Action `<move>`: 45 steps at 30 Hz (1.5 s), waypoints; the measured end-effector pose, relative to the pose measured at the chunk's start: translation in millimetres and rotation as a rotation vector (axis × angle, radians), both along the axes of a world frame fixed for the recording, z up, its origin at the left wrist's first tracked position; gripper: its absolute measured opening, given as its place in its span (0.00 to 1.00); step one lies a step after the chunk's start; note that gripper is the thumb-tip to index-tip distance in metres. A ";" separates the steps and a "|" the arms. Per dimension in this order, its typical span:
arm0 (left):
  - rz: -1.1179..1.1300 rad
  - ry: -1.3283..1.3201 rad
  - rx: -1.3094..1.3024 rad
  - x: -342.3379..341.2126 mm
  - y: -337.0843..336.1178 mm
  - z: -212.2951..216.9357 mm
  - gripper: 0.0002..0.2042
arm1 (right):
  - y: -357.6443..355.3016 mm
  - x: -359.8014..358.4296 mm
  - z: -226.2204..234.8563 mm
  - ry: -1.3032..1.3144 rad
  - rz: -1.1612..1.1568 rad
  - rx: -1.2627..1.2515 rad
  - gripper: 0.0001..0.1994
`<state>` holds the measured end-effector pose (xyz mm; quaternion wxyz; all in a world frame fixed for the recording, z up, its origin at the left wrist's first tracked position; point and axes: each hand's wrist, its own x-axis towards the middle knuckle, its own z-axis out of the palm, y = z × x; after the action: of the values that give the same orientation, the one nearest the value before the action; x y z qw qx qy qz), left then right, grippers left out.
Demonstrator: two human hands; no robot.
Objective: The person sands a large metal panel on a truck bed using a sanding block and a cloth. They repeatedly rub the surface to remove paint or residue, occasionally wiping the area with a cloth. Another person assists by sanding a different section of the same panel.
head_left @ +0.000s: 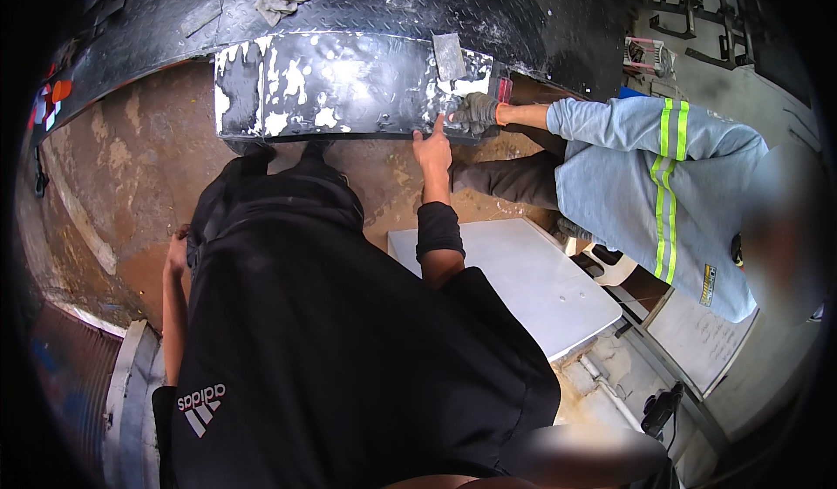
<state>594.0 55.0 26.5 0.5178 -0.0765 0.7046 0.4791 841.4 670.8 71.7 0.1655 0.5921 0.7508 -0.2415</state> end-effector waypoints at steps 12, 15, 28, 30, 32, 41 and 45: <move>-0.036 0.043 -0.032 4.4 8.7 0.1 0.11 | -13.8 3.9 5.6 -0.003 -0.031 -0.029 0.43; -0.062 0.041 -0.068 0.8 4.9 -3.3 0.10 | -15.2 5.6 0.2 0.027 -0.013 -0.002 0.44; -0.059 0.016 -0.062 -1.7 10.3 1.7 0.08 | -3.3 -4.0 7.3 -0.046 -0.012 -0.054 0.45; -0.069 0.030 -0.035 -3.8 6.7 -0.9 0.09 | -7.4 -5.1 8.0 -0.050 -0.015 -0.073 0.45; -0.067 0.042 -0.020 -4.1 -1.1 -4.2 0.09 | -11.5 -6.6 7.8 -0.050 -0.007 -0.086 0.45; -0.069 0.063 -0.035 5.4 14.2 -7.2 0.07 | -14.6 -0.9 13.9 -0.065 0.015 -0.097 0.44; -0.072 0.049 0.015 1.7 8.1 -13.8 0.06 | -16.9 -0.1 11.1 -0.062 0.031 -0.084 0.44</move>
<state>595.7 63.1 12.7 0.5181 -0.0354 0.7156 0.4671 841.4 653.9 82.8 0.2171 0.5802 0.7435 -0.2520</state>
